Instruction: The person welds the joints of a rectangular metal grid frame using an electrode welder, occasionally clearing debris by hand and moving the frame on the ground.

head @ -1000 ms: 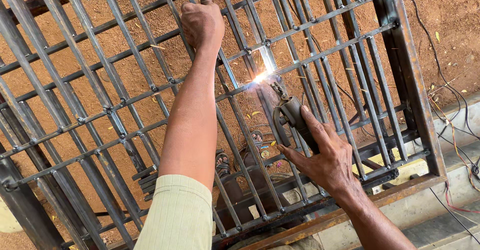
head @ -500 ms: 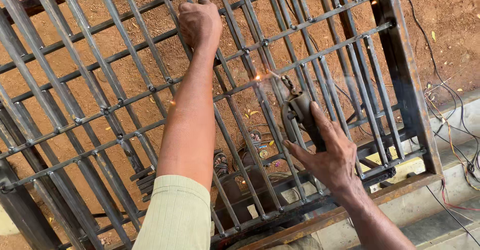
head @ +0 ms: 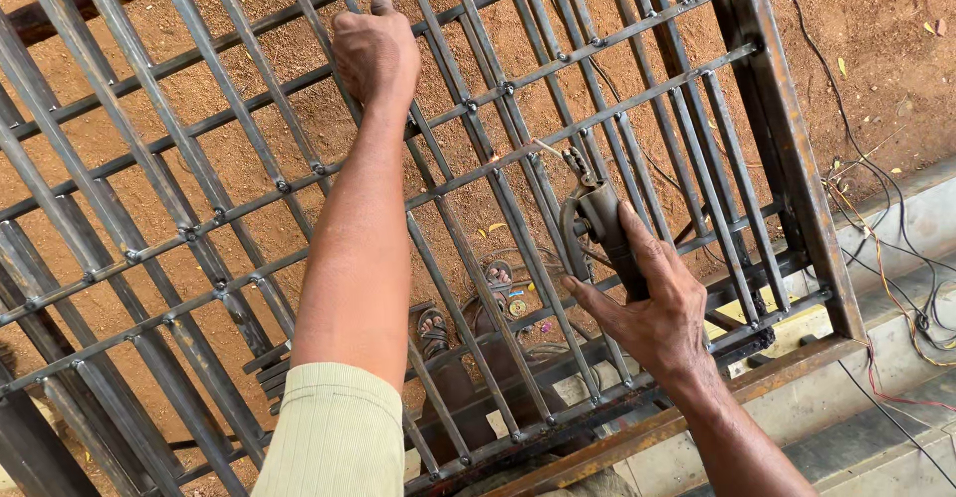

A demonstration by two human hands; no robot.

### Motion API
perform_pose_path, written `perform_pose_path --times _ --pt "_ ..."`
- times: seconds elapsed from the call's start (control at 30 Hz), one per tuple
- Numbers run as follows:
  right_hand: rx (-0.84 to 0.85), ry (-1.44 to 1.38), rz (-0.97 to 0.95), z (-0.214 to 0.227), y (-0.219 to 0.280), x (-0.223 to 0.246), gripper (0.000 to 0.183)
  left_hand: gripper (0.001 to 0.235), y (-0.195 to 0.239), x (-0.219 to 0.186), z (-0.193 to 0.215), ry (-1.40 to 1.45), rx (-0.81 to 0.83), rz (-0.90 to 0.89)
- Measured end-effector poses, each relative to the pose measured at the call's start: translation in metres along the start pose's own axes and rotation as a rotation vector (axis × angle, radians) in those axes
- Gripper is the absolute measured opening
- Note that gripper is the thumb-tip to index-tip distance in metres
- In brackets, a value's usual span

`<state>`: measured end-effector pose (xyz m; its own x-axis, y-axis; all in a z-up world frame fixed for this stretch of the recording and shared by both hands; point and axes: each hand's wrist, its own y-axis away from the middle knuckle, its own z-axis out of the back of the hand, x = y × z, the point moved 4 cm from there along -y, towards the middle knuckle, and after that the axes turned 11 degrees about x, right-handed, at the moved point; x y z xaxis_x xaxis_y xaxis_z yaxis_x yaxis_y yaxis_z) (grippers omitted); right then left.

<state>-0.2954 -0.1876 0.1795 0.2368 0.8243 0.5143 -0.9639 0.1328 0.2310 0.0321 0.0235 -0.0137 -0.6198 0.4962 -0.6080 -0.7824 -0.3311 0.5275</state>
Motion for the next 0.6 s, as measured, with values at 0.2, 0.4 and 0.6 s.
perform_pose_path --times 0.2,0.4,0.6 --pt "0.012 -0.098 0.047 -0.005 0.000 -0.008 0.096 0.048 0.004 -0.003 0.003 0.016 0.038 0.021" --pt "0.013 -0.103 0.056 -0.007 0.001 -0.011 0.096 0.046 0.002 -0.002 0.001 0.030 0.011 0.008" --pt "0.013 -0.132 0.112 -0.008 0.002 -0.004 0.097 0.048 -0.001 0.000 -0.002 0.022 0.035 0.011"
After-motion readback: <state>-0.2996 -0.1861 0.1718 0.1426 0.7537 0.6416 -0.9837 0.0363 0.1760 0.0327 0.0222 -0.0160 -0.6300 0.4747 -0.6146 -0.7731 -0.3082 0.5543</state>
